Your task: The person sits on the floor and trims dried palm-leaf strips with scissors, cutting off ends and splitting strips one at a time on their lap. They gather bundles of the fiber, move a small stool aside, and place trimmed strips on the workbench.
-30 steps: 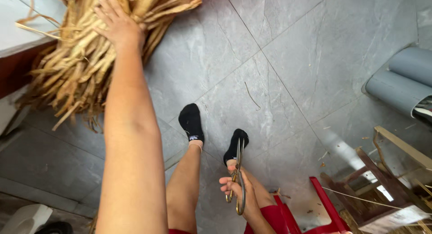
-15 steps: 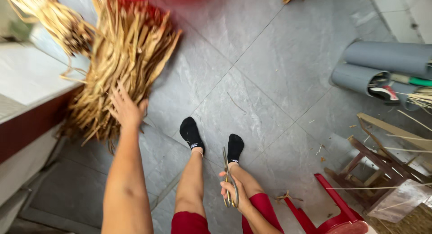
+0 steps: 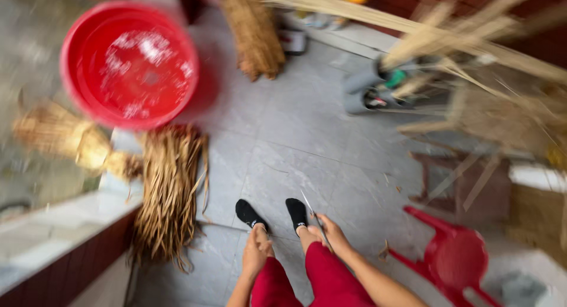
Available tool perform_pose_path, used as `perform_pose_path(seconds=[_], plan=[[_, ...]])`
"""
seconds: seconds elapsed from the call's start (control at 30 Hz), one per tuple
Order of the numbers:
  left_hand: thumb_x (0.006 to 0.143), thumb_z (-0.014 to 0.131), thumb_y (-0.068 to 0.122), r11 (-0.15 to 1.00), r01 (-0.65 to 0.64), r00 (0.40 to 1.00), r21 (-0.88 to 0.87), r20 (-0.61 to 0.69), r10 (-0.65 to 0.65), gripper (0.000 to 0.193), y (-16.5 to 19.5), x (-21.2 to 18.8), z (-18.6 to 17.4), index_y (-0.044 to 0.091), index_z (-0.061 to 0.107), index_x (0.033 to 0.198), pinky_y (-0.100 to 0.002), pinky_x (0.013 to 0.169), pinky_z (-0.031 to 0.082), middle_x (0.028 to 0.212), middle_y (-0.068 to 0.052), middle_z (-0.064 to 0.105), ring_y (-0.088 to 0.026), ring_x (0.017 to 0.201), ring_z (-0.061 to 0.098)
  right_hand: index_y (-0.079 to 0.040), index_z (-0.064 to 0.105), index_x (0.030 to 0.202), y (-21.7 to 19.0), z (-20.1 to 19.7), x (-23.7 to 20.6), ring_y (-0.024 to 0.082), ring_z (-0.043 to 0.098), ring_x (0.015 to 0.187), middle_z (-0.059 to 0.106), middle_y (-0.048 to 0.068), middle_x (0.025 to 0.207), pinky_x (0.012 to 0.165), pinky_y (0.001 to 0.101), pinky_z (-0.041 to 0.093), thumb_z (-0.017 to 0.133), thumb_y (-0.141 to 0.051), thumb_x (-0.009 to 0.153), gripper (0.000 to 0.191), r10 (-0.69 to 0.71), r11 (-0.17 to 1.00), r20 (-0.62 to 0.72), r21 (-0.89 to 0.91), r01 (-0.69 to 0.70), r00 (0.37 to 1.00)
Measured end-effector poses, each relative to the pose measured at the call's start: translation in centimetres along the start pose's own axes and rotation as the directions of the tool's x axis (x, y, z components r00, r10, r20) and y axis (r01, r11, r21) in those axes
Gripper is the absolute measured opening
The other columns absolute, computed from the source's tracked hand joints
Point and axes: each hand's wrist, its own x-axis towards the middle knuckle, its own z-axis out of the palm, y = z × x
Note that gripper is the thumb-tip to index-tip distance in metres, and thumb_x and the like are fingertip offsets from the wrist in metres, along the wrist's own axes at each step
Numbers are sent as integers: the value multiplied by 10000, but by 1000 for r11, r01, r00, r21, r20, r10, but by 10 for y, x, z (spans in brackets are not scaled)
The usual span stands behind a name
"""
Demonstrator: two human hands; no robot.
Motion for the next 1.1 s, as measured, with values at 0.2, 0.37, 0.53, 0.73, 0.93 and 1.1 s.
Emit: perform_pose_path(seconds=[0.2, 0.37, 0.53, 0.73, 0.93, 1.1], plan=[[972, 647, 102, 846, -460, 821, -268, 233, 521, 458, 85, -92, 18, 97, 557, 1421, -345, 899, 590, 1237, -145, 753, -224, 1089, 743, -99, 573, 1363, -2, -39, -100, 204, 693, 974, 729, 103, 1090, 852, 333, 529, 834, -373, 823, 659, -388, 915, -273, -225, 333, 880], [968, 651, 104, 802, -595, 729, -49, 389, 564, 421, 129, -141, -11, 112, 596, 1385, -368, 800, 595, 1146, -106, 791, -232, 959, 754, -118, 624, 1342, 6, -36, -169, 221, 701, 798, 753, 118, 937, 747, 339, 554, 809, -415, 816, 632, -313, 948, -365, -169, 269, 877], [925, 688, 120, 614, -767, 593, 189, 574, 564, 409, 130, -151, -26, 130, 617, 1328, -355, 800, 609, 1107, -101, 786, -208, 959, 792, -89, 621, 1302, 32, -33, -215, 179, 684, 751, 742, 71, 908, 698, 328, 543, 809, -390, 844, 579, -381, 916, -475, -77, 393, 793], [912, 721, 185, 545, -780, 544, 309, 765, 345, 400, 103, -165, -13, 146, 643, 1302, -372, 827, 611, 1103, -108, 780, -228, 987, 773, -77, 643, 1274, 104, -26, -275, 172, 615, 696, 676, 101, 783, 637, 334, 503, 780, -365, 869, 515, -110, 932, -580, 223, 287, 807], [916, 711, 199, 446, -866, 402, 226, 845, 353, 381, 117, -194, 51, 129, 654, 1285, -375, 831, 604, 1092, -113, 789, -226, 980, 776, -68, 664, 1267, 187, -30, -319, 135, 634, 813, 701, 75, 917, 695, 304, 503, 811, -303, 913, 449, -116, 912, -803, 147, 383, 584], [983, 647, 128, 420, -908, 231, 12, 849, 475, 304, 136, -245, 118, 90, 672, 1284, -347, 849, 607, 1109, -99, 791, -196, 990, 775, -115, 622, 1342, 241, -43, -367, 119, 605, 692, 691, 24, 825, 572, 297, 500, 816, -298, 840, 569, 186, 746, -731, 540, 389, 657]])
